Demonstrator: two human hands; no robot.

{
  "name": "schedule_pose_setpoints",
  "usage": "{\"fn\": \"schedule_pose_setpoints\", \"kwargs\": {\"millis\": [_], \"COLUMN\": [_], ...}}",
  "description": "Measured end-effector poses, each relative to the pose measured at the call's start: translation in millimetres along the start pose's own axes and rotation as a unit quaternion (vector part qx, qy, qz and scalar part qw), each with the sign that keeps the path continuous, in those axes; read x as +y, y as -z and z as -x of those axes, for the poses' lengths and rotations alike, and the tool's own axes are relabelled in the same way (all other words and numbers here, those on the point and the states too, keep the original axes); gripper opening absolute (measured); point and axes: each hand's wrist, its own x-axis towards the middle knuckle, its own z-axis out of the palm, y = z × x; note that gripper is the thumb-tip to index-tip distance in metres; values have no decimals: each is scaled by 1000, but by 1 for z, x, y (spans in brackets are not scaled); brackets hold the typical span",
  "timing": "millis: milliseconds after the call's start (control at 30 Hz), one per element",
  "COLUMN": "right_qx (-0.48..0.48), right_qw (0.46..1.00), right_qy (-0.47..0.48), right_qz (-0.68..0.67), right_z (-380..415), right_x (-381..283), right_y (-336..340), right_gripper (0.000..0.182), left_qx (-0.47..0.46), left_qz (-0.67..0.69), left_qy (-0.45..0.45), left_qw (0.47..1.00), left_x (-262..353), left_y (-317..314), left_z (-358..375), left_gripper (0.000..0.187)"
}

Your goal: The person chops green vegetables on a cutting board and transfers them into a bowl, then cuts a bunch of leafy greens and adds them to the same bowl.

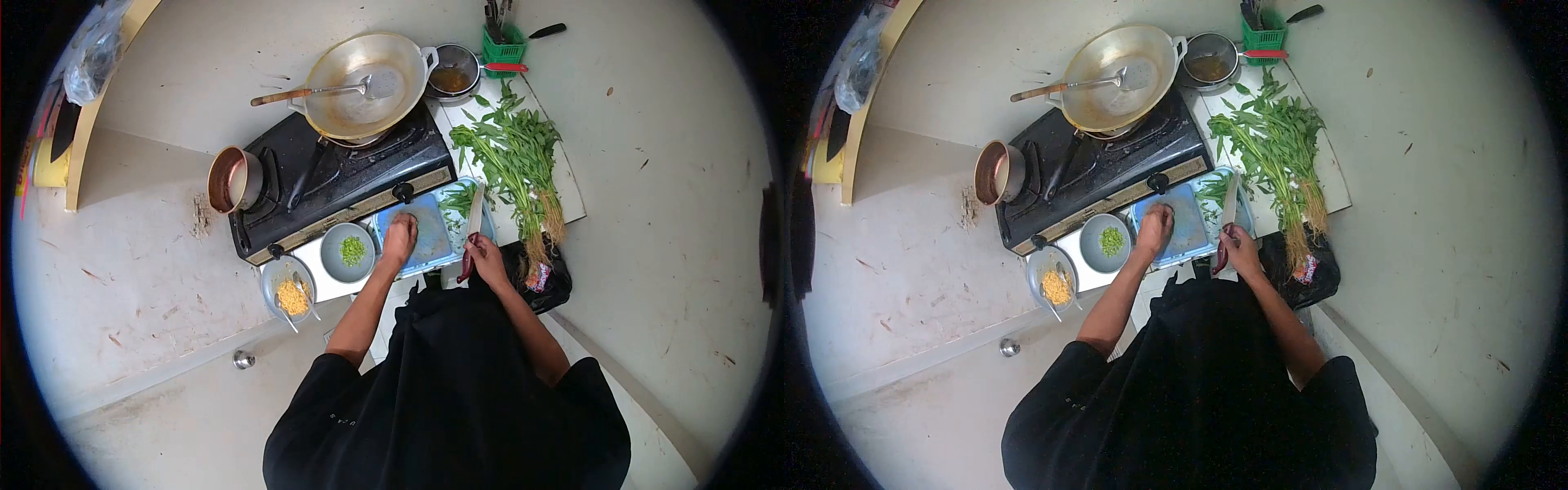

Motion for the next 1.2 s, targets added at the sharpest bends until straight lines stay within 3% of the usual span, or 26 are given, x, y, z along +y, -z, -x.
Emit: {"fn": "schedule_pose_setpoints", "kwargs": {"millis": [167,233,300,533,733,833,900,967,1033,1200], "right_qx": [16,18,18,8,6,5,5,4,2,0], "right_qw": [1000,1000,1000,1000,1000,1000,1000,1000,1000,1000], "right_qy": [7,8,9,-5,-12,-2,2,5,2,-9], "right_qz": [13,12,12,12,8,16,12,-3,-3,2], "right_z": [5,3,3,5,3,1,1,3,2,2], "right_x": [-8,0,1,-10,-10,-4,-4,-6,-6,-10], "right_y": [4,7,8,9,9,8,10,10,11,10], "right_gripper": [31,31,31,30,28,28,29,29,29,29], "left_qx": [7,-12,-50,-47,34,97,98,105,158,131], "left_qz": [201,195,354,389,431,420,215,193,96,58], "left_qy": [44,51,154,217,231,193,105,104,-39,-67], "left_qw": [979,979,921,894,872,882,966,970,982,987], "left_x": [-25,-21,-17,-14,-18,-21,-17,-9,-11,-10], "left_y": [-10,-1,3,8,-14,-24,-18,-12,-11,-5], "left_z": [-1,-2,-1,-5,-2,9,21,26,29,35], "left_gripper": [23,25,23,26,22,20,20,20,19,19]}}
